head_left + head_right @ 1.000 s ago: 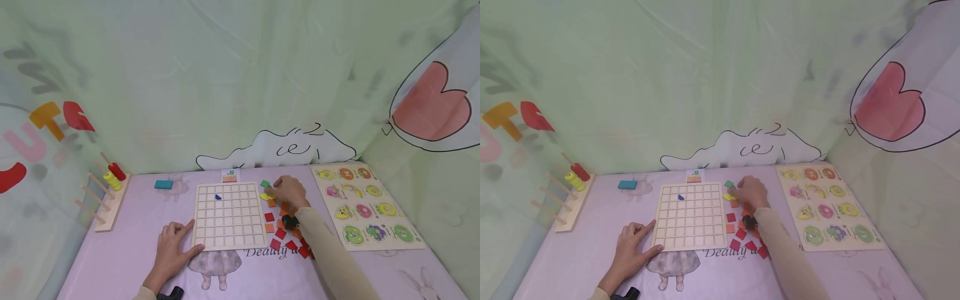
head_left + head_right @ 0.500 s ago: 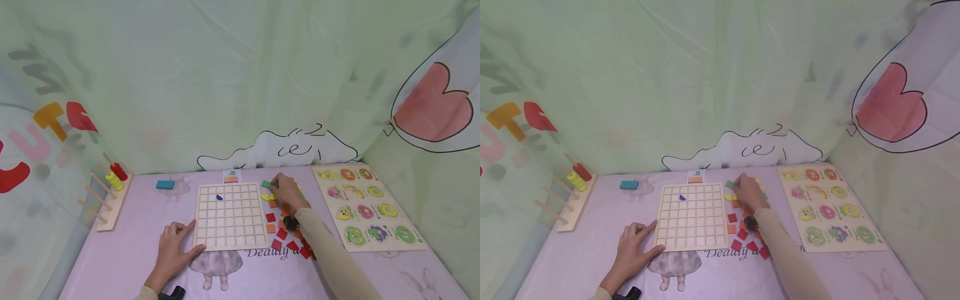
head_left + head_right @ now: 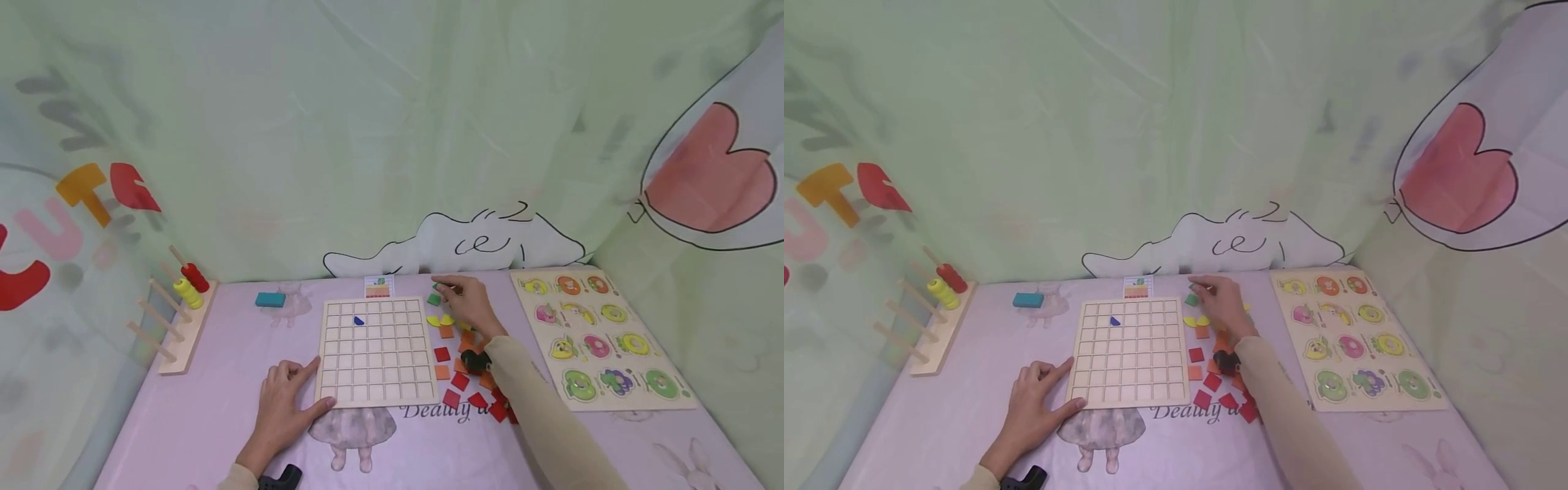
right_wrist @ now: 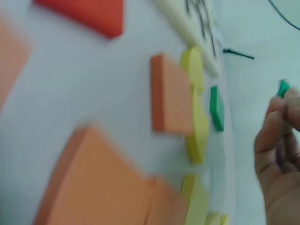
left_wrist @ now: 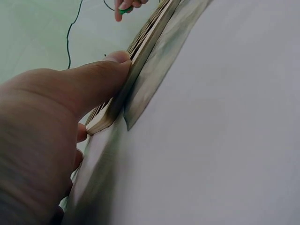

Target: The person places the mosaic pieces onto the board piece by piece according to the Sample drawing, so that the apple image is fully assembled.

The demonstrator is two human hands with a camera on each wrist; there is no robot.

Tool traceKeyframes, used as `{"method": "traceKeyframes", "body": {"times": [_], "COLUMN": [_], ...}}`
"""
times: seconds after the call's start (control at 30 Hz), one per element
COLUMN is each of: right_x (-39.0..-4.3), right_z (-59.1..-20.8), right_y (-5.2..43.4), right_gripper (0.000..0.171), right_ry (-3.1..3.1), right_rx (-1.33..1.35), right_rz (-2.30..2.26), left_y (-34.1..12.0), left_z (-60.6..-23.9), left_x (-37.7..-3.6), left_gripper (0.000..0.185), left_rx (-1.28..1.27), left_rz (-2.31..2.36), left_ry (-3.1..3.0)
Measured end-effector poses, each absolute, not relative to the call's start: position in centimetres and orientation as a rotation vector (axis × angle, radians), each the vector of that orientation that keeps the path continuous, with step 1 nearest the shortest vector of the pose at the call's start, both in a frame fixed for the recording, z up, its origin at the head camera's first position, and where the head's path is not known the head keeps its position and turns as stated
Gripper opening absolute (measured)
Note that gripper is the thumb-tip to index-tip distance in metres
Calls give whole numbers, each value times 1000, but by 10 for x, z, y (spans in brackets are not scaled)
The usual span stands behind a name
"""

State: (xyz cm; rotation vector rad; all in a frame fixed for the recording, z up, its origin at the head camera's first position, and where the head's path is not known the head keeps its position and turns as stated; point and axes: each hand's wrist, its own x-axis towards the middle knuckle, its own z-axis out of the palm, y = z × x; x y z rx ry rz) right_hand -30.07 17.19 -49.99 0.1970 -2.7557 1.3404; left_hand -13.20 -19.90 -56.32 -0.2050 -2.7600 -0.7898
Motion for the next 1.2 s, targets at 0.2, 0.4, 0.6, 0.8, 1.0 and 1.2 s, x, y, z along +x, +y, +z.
{"method": "traceKeyframes", "body": {"times": [0.2, 0.4, 0.6, 0.8, 1.0, 1.2], "right_x": [-305, -310, -309, -309, -310, -312], "right_z": [-502, -508, -509, -513, -520, -522], "right_y": [160, 142, 116, 87, 71, 64], "right_gripper": [37, 30, 25, 28, 31, 32], "right_ry": [-2767, -2633, -2652, -2685, -2760, -2796], "right_rx": [71, -123, -115, 9, 138, 196], "right_rz": [1571, 1755, 1750, 1770, 1739, 1659], "left_y": [-199, -199, -197, -197, -198, -199], "left_z": [-563, -563, -559, -559, -562, -561], "left_x": [-132, -132, -132, -132, -134, -135], "left_gripper": [79, 79, 79, 78, 79, 79], "left_rx": [-198, -192, -182, -178, -183, -178], "left_rz": [-796, -800, -808, -820, -825, -811], "left_ry": [-2763, -2767, -2780, -2788, -2793, -2794]}}
